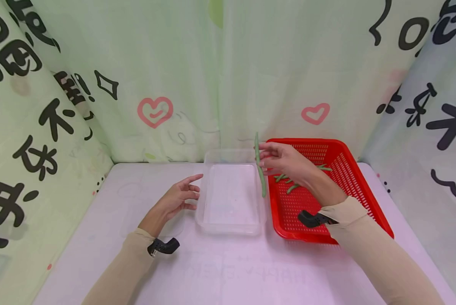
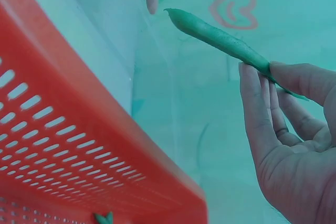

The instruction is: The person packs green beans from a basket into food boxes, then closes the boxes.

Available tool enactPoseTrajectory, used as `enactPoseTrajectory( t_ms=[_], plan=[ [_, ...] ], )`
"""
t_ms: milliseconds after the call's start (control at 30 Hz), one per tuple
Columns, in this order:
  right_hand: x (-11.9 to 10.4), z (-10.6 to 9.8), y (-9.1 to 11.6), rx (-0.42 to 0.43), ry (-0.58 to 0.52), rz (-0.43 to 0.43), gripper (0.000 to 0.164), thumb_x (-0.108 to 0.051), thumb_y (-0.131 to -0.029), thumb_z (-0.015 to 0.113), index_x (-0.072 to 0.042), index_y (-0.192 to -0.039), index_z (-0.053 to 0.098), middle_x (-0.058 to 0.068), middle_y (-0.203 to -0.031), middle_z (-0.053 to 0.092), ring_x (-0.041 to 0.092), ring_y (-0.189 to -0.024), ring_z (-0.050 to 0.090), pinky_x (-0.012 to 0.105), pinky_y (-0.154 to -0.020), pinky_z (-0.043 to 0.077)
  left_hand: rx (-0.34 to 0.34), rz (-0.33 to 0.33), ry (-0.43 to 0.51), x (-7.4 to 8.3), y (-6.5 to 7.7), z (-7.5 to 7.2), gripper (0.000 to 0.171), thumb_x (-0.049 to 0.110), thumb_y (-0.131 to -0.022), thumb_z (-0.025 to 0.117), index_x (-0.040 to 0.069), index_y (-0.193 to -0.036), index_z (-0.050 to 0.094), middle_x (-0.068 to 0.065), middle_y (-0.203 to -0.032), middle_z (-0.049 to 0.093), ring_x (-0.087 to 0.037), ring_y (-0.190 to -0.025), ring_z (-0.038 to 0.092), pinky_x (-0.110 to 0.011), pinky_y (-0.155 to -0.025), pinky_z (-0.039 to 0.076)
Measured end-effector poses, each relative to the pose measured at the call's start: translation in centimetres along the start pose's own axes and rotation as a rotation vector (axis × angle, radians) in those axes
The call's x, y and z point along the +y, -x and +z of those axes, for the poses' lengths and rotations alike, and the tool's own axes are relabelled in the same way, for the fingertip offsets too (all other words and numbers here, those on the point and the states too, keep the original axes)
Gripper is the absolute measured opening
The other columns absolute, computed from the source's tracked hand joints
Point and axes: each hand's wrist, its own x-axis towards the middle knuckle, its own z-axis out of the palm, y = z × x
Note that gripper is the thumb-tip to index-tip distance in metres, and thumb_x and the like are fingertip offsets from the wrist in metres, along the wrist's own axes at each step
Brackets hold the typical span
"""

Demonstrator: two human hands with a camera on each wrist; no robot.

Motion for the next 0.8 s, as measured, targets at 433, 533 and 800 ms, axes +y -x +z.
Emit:
enactPoseTrajectory(
  t_ms=[433,533,800],
  plan=[
    [-0.1,1.7,-2.2,-0.024,-0.026,0.011,0.060,-0.011,-0.099,0.065,-0.001,-0.152,0.040,0.018,-0.125,0.056,0.021,-0.106,0.063,0.036,-0.090,0.059,-0.008,0.007,0.021,-0.1,-0.1,0.1,0.067,-0.005,-0.093,0.061,0.022,-0.152,0.048,-0.004,-0.104,0.054,-0.014,-0.086,0.059,-0.030,-0.064,0.059],
    [-0.1,2.1,-2.6,-0.026,-0.042,0.008,0.057,-0.010,-0.099,0.065,0.000,-0.150,0.042,0.018,-0.123,0.057,0.021,-0.104,0.065,0.038,-0.090,0.059,-0.002,0.008,0.018,-0.1,-0.1,0.1,0.067,-0.006,-0.093,0.061,0.023,-0.151,0.050,-0.004,-0.104,0.054,-0.014,-0.086,0.059,-0.030,-0.063,0.059],
    [0.2,3.4,-4.0,-0.030,-0.083,0.024,0.053,-0.005,-0.100,0.061,0.003,-0.148,0.041,0.017,-0.122,0.056,0.019,-0.102,0.065,0.043,-0.092,0.058,-0.005,0.013,0.004,-0.1,-0.1,0.1,0.068,-0.005,-0.093,0.062,0.019,-0.154,0.045,-0.004,-0.105,0.054,-0.015,-0.086,0.059,-0.031,-0.064,0.059]
  ],
)
